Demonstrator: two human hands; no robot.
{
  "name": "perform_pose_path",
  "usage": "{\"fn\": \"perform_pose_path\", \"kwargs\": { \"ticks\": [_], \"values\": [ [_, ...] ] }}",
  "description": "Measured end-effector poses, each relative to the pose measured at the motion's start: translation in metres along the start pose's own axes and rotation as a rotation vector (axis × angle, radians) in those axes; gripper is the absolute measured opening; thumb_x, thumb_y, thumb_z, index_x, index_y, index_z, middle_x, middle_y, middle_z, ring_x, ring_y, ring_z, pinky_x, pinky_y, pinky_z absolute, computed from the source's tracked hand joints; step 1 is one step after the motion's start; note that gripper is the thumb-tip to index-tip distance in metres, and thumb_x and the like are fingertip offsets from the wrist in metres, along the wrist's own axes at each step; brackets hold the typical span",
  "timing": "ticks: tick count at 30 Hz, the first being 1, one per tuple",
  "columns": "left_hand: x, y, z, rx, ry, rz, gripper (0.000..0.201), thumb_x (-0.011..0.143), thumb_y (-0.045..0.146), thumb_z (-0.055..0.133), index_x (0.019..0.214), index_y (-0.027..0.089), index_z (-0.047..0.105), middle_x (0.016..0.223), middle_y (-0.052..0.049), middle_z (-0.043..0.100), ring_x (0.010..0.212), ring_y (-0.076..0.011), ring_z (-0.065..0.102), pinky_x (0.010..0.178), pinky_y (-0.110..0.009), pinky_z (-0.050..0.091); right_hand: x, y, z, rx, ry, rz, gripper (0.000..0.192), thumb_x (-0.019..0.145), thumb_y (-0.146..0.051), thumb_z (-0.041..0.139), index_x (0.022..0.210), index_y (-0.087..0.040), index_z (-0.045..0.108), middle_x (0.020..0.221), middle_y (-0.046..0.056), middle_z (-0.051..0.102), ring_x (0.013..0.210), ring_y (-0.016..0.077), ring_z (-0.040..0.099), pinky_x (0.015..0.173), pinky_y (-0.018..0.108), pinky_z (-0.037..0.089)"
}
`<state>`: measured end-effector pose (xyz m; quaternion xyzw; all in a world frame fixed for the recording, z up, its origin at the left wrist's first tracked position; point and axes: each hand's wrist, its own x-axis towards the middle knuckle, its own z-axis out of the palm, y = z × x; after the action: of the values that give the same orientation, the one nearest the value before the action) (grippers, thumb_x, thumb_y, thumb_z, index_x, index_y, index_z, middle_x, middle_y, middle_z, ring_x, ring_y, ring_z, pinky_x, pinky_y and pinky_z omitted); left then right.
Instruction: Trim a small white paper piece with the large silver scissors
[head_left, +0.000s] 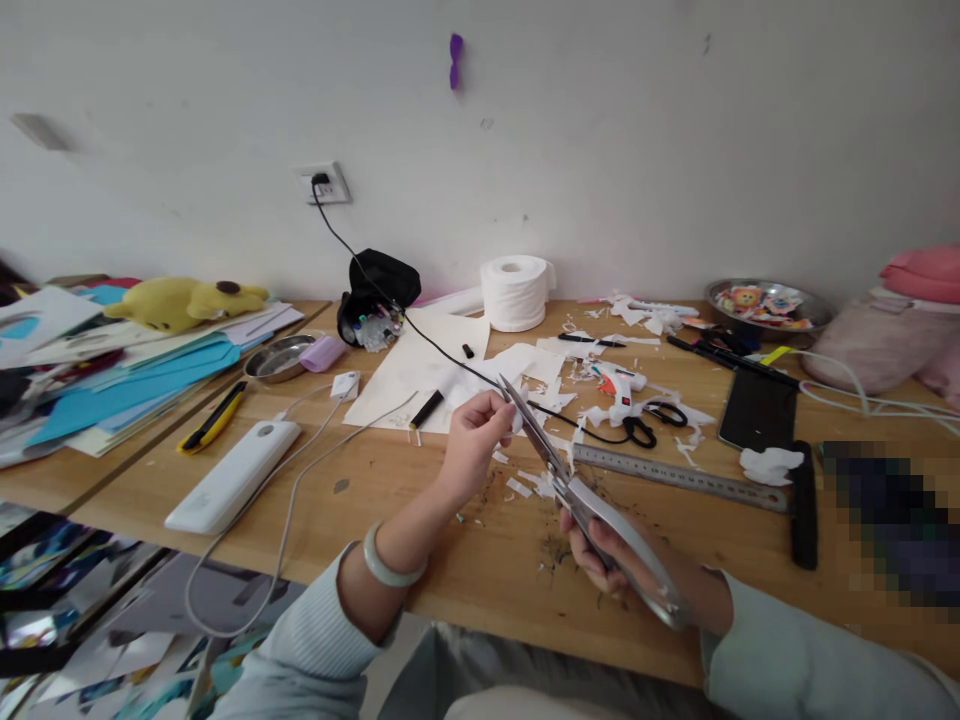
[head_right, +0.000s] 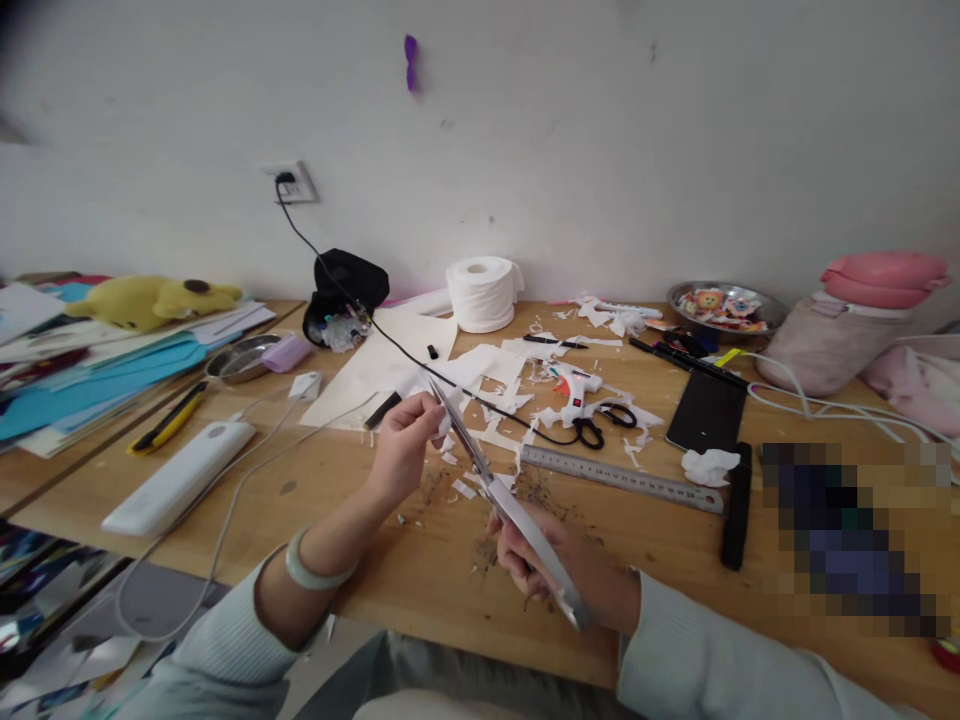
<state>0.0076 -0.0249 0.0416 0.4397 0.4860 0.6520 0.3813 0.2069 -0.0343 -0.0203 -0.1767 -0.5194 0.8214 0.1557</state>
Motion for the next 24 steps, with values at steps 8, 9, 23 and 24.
{"fn": "perform_pose_path", "kwargs": {
  "ticks": [8, 9, 23, 24],
  "values": [
    [0.000, 0.000, 0.000, 0.000, -0.009, 0.013, 0.027, 0.069, 0.031, 0.060, 0.050, 0.018, 0.047, 0.045, 0.004, 0.045, 0.046, -0.0080, 0.038, 0.047, -0.021, 0.032, 0.000, -0.003, 0.004, -0.060, 0.092, 0.067, 0.046, 0.076, -0.064, 0.047, 0.089, -0.019, 0.047, 0.055, -0.007, 0.039, 0.039, 0.0018, 0.026, 0.035, 0.018, 0.020],
    [0.000, 0.000, 0.000, 0.002, -0.009, 0.017, 0.027, 0.070, 0.031, 0.060, 0.050, 0.018, 0.047, 0.045, 0.004, 0.045, 0.047, -0.0082, 0.039, 0.047, -0.021, 0.032, 0.000, -0.003, 0.005, -0.064, 0.099, 0.071, 0.045, 0.077, -0.063, 0.047, 0.088, -0.019, 0.047, 0.056, -0.007, 0.039, 0.039, 0.0020, 0.026, 0.035, 0.018, 0.021],
    [-0.001, -0.003, 0.001, -0.003, -0.045, 0.040, 0.027, 0.075, 0.031, 0.057, 0.054, 0.017, 0.046, 0.047, 0.005, 0.045, 0.047, -0.0075, 0.041, 0.050, -0.020, 0.036, -0.009, -0.011, 0.007, -0.133, 0.099, -0.034, 0.059, 0.069, -0.073, 0.045, 0.095, -0.022, 0.054, 0.085, 0.003, 0.050, 0.049, 0.0040, 0.037, 0.038, 0.020, 0.033],
    [-0.001, -0.003, 0.001, 0.002, -0.043, 0.039, 0.027, 0.075, 0.031, 0.057, 0.054, 0.017, 0.046, 0.047, 0.005, 0.045, 0.047, -0.0077, 0.041, 0.050, -0.020, 0.036, -0.008, -0.010, 0.007, -0.136, 0.096, -0.036, 0.059, 0.069, -0.073, 0.045, 0.096, -0.022, 0.054, 0.085, 0.004, 0.051, 0.050, 0.0041, 0.037, 0.038, 0.020, 0.033]
  ]
}}
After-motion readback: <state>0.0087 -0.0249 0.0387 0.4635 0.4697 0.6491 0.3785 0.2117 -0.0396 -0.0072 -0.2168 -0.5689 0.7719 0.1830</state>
